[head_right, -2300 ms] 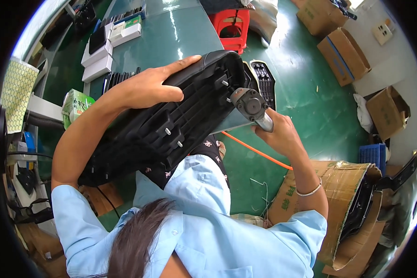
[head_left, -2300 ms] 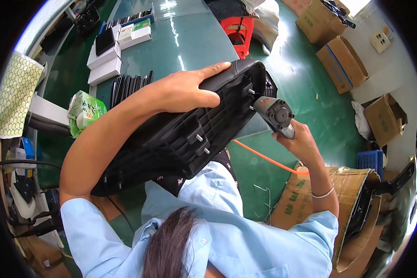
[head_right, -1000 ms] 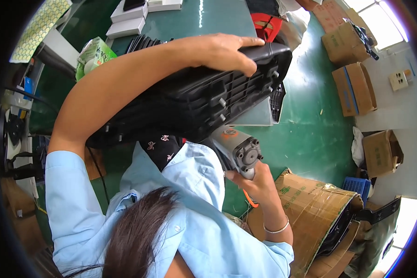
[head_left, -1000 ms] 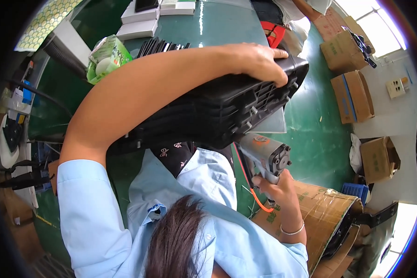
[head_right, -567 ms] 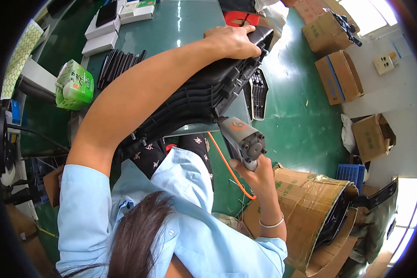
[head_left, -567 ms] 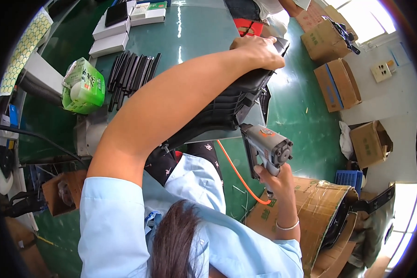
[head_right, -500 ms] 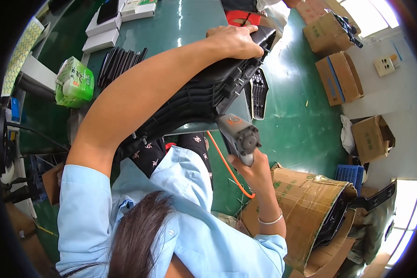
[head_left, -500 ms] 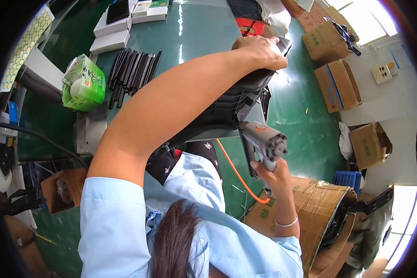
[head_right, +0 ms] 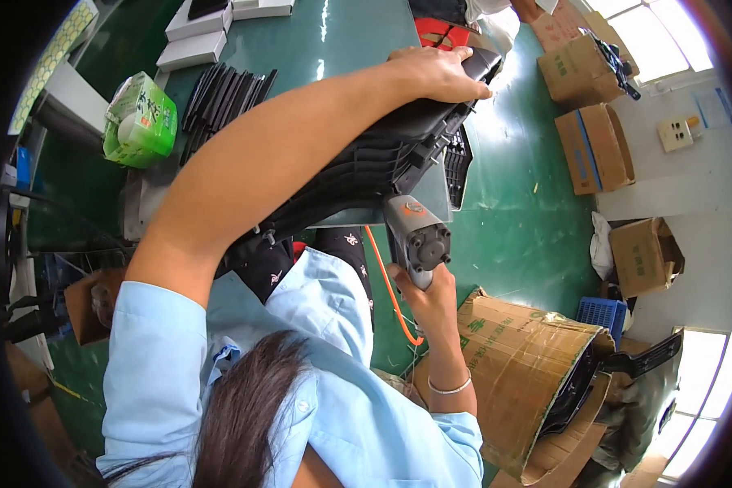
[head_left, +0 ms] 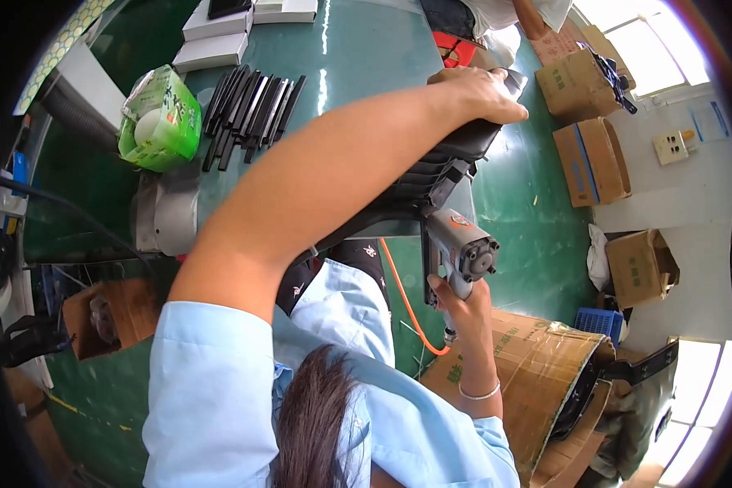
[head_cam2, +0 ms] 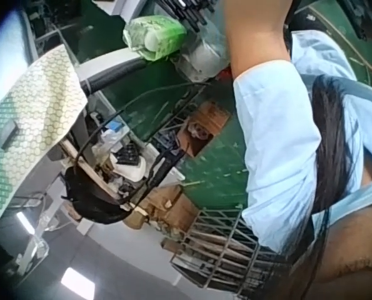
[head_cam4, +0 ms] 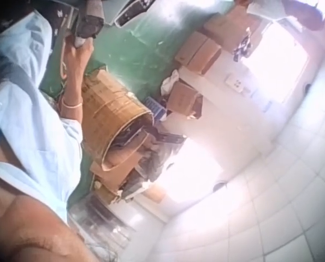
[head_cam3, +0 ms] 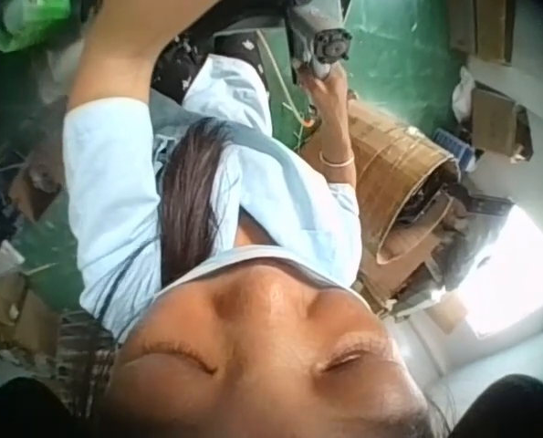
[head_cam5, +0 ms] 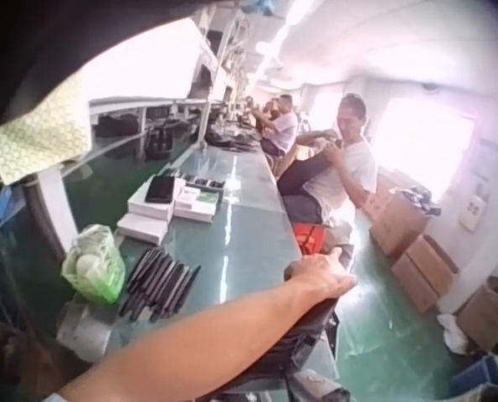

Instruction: Assembling a padded seat cover to its base using a pneumatic staple gun.

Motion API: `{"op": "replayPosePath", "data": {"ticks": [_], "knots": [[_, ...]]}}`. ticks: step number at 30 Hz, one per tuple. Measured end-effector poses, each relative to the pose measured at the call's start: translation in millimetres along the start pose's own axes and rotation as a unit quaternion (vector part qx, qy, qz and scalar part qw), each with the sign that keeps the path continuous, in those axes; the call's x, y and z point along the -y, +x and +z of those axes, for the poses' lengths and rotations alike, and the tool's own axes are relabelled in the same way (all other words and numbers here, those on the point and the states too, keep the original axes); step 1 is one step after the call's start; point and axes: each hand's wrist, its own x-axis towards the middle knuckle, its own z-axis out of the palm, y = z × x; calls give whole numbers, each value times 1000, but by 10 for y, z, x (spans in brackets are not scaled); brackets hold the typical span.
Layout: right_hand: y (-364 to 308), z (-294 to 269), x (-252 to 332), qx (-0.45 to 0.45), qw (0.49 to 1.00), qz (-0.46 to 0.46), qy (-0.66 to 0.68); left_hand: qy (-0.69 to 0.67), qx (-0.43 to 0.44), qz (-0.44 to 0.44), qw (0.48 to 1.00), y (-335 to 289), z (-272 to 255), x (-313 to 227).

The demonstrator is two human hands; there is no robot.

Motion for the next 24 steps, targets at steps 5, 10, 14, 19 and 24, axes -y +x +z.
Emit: {"op": "replayPosePath", "data": {"ticks": [5,10,14,19,24], "knots": [[-25,-5,-56,-15,998,11,57,-120,110,160,974,-565,-246,715],[-3,104,-8,5,997,-1,75,-158,153,228,948,-1395,-447,1386],[59,136,46,33,999,-6,-10,-204,137,172,954,-1798,-360,1466],[-5,247,66,38,997,-51,34,-196,27,99,975,-1924,-216,1489],[-58,277,153,89,996,29,4,-140,38,57,988,-1959,-231,1316]]}}
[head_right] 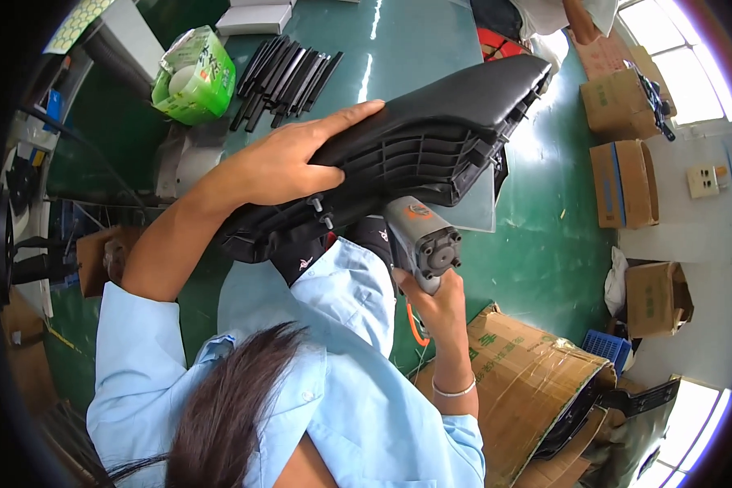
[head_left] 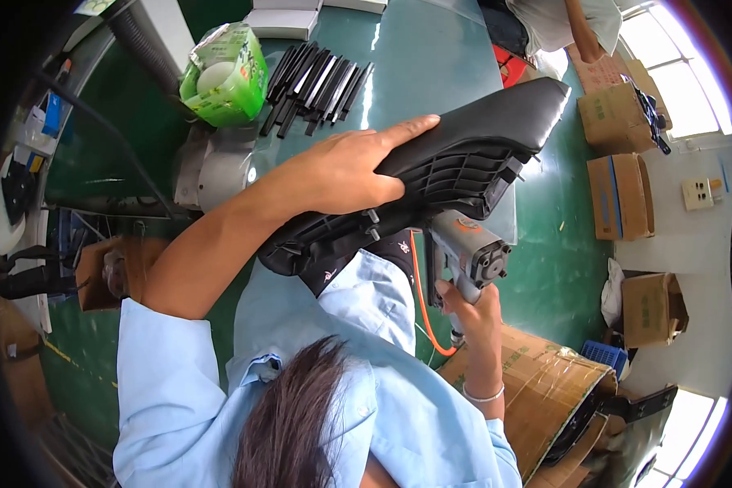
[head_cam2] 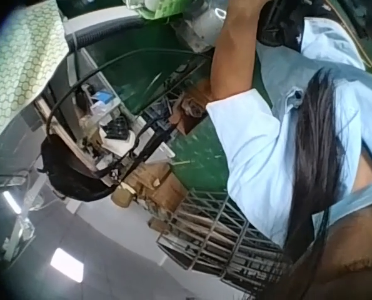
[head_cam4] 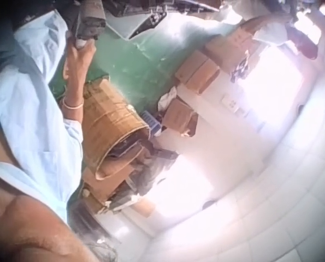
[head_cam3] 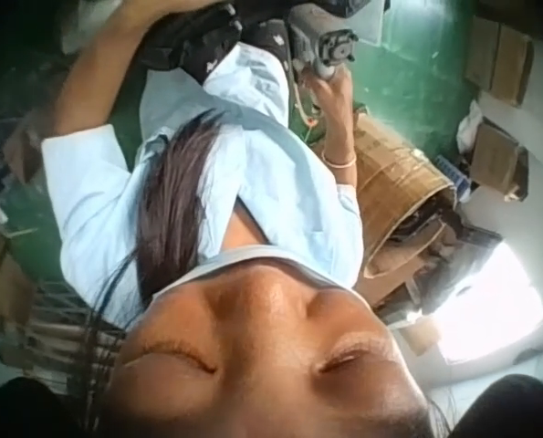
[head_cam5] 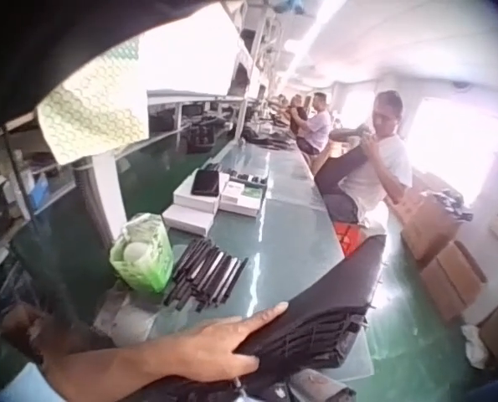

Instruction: Assembling a padded seat cover to its base using a pneumatic staple gun.

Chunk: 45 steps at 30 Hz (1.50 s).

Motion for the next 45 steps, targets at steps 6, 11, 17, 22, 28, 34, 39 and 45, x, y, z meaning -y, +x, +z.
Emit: {"op": "replayPosePath", "data": {"ticks": [6,11,17,22,28,34,39,45], "knots": [[-162,112,87,37,999,-21,24,2,3,-11,1000,21,33,16],[-153,254,83,57,994,-11,88,-29,-40,18,999,13,28,116],[-285,357,62,100,987,-57,115,-35,1,-17,999,2,-17,56],[-319,404,151,126,989,5,78,-30,-16,-1,999,24,-10,130],[-325,506,90,199,977,-57,-41,-37,-16,2,999,47,14,82],[-382,355,65,112,987,-45,108,-228,-40,88,969,253,20,300],[-491,33,-229,-33,986,-19,163,-353,-138,86,921,586,113,200],[-339,-4,-239,-54,992,-82,84,-298,-210,146,920,797,349,14]]}}
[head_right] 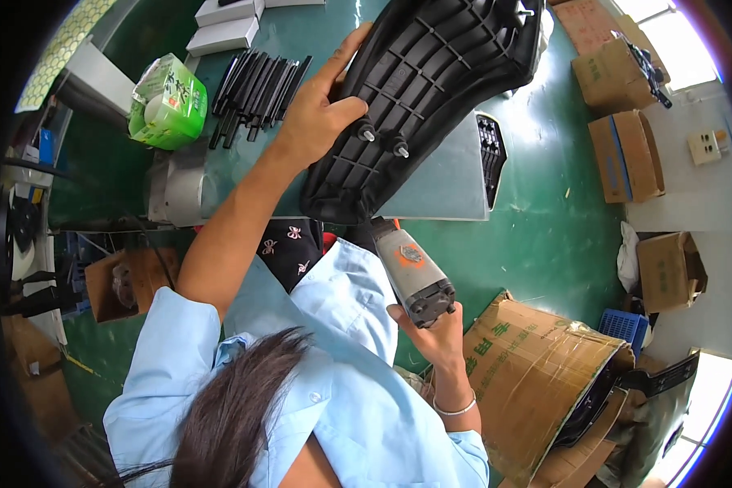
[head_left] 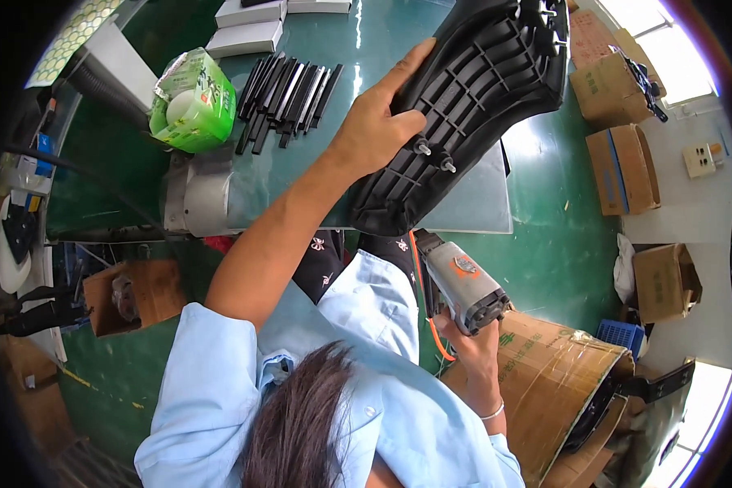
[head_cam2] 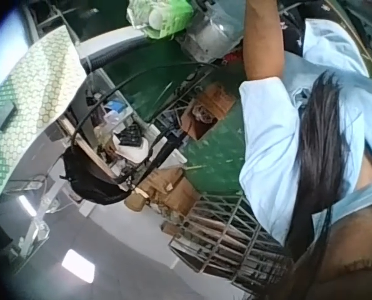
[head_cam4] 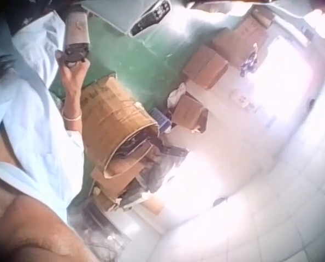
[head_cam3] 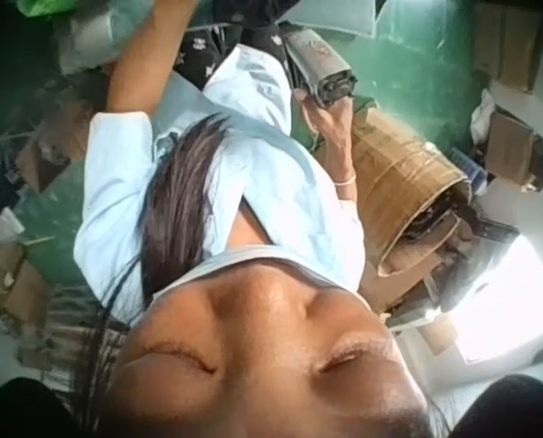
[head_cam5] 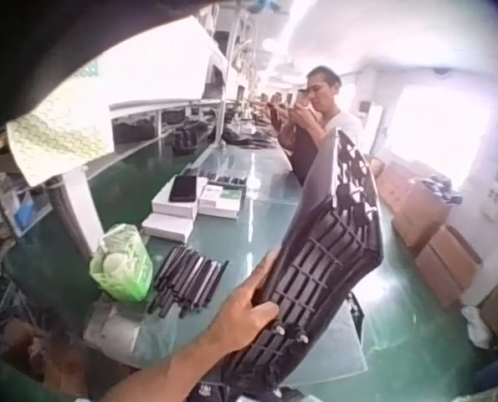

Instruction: Assembling a padded seat cover to its base using a pneumatic staple gun.

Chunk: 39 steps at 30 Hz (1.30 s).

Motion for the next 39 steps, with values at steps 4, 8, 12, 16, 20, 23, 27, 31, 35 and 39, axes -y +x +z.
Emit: {"op": "replayPosePath", "data": {"ticks": [4,8,12,16,20,23,27,31,35,39], "knots": [[125,29,35,27,995,-7,-93,29,-2,53,998,-12,18,63],[319,143,63,75,987,-34,-139,89,-6,107,990,-46,83,-5],[342,146,171,87,984,-53,-148,86,15,57,994,-84,79,-72],[157,111,165,57,986,108,115,58,-2,72,996,-140,42,-61],[125,156,78,90,973,170,127,97,-53,167,980,-144,36,1],[195,212,143,90,973,166,130,104,-65,154,980,-217,37,-18],[168,195,123,99,972,149,155,54,-69,106,991,-236,-20,25],[68,220,128,106,946,160,261,34,-78,103,991,-329,-24,-5],[115,348,106,139,941,177,254,27,-97,128,987,-386,-28,27],[124,273,34,141,936,171,274,11,-98,138,985,-409,-81,62]]}}
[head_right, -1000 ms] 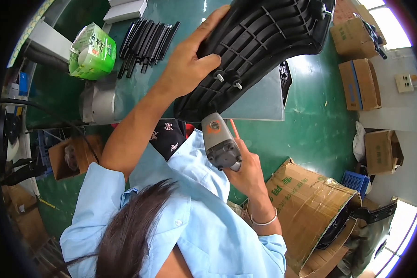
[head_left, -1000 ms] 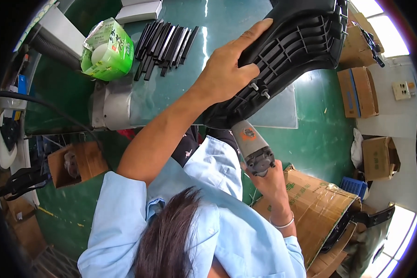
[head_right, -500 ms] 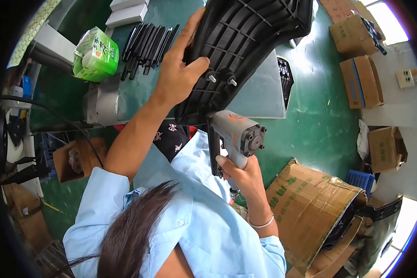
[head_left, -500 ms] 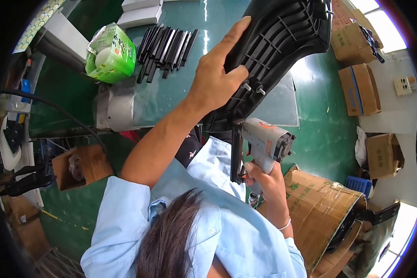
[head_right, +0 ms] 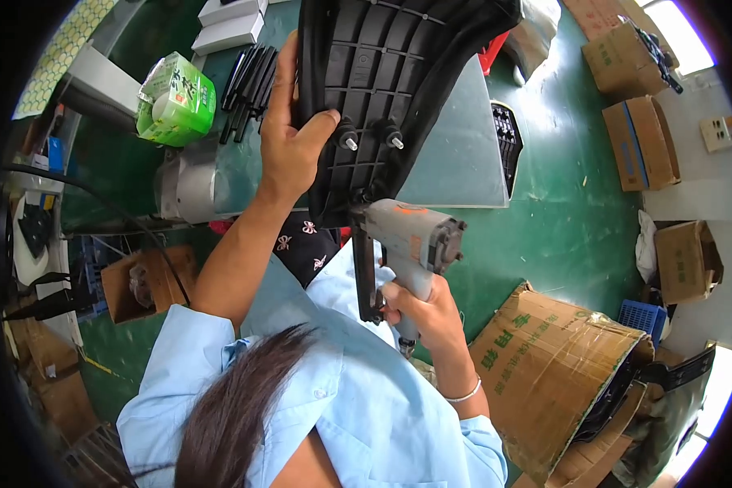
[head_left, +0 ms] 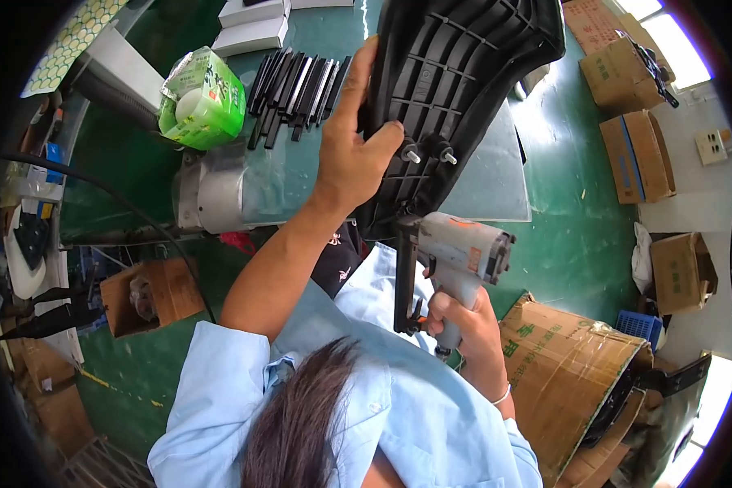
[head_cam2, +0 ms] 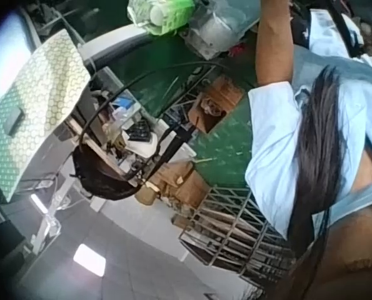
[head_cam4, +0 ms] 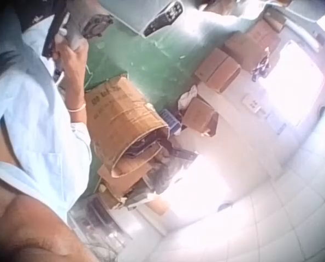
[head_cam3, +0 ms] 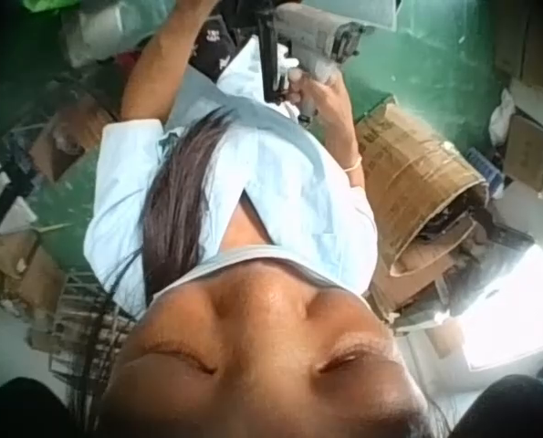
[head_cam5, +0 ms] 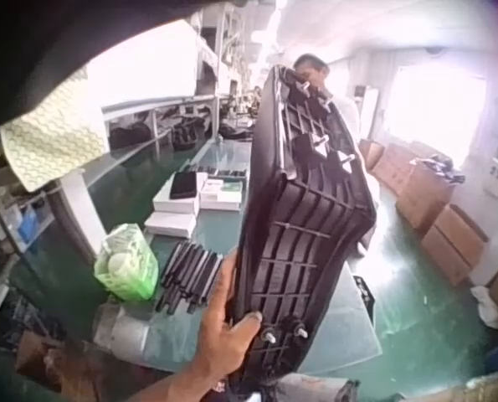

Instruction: Assembling a padded seat cover to its base using a pneumatic staple gun.

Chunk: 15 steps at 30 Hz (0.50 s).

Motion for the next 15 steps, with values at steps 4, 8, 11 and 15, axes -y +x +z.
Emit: {"op": "replayPosePath", "data": {"ticks": [4,8,11,15], "knots": [[-215,-47,5,-19,996,-28,84,-20,-22,-6,1000,-12,-45,-8],[-232,-97,15,-87,995,-42,1,-6,-22,13,1000,-6,-59,-21],[-135,-167,88,-93,944,-114,-295,-5,-22,-1,1000,25,-45,22],[-5,-140,239,-53,885,-124,-445,-7,-17,23,1000,61,77,2]]}}
